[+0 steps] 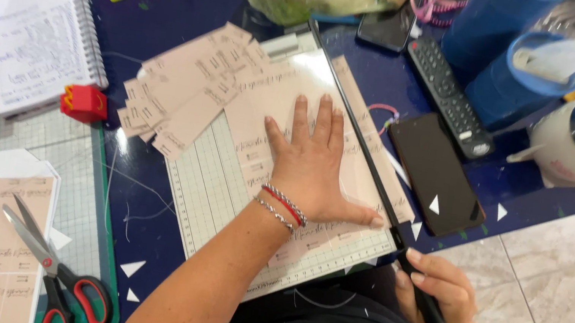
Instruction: Trimming printed paper sheets into strips using a manual paper trimmer
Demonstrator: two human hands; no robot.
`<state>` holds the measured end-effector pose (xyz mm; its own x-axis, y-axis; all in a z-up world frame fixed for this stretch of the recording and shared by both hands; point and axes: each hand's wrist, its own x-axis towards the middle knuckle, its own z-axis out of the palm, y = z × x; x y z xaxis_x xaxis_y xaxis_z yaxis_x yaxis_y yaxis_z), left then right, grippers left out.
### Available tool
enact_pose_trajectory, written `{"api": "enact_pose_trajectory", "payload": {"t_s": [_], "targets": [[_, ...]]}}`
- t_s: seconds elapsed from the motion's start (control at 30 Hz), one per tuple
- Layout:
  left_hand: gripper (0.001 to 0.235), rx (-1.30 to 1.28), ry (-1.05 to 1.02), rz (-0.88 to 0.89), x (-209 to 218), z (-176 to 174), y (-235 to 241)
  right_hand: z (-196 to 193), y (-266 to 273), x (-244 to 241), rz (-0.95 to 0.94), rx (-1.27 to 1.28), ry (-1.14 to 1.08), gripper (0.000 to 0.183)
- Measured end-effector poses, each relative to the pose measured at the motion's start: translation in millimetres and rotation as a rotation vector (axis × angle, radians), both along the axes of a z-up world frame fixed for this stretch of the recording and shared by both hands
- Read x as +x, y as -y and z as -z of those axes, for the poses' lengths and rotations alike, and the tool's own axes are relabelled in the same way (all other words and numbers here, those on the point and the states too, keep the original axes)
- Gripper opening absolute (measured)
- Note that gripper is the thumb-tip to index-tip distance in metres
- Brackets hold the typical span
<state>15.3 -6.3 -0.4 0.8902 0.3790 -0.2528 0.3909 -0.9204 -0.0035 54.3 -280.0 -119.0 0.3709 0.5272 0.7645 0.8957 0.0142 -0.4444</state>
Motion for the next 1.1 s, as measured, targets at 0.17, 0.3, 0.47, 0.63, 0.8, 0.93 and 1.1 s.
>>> {"api": "enact_pose_trajectory", "payload": {"t_s": [0.17,0.3,0.47,0.63,0.8,0.93,1.1], "targets": [[0.166,-0.088,-0.008,-0.003,-4.9,-7.3,-1.2,-69.8,-13.3,-0.8,0.05,0.002,-0.176,0.03],[0.163,-0.131,0.052,-0.013,-7.5,-5.1,-2.4,-149.0,-41.3,-10.4,0.173,-0.022,-0.236,0.039],[0.152,-0.236,0.181,-0.025,-10.9,-8.4,-3.3,-182.8,-66.8,23.3,0.056,0.061,-0.24,0.045],[0.095,-0.808,0.751,-0.049,1.1,-20.2,-0.6,-205.1,-93.9,26.8,-0.01,0.194,-0.276,0.046],[0.064,-2.346,0.709,-0.471,73.8,16.2,6.5,-202.8,-94.2,26.6,0.023,0.14,-0.247,0.044],[0.048,-2.247,0.927,-0.696,91.4,21.9,27.0,-204.5,-95.1,26.6,0.04,0.147,-0.265,0.042],[0.038,-2.086,1.11,-0.554,65.1,20.9,23.5,-206.8,-94.5,29.2,0.011,0.153,-0.205,0.043]]}}
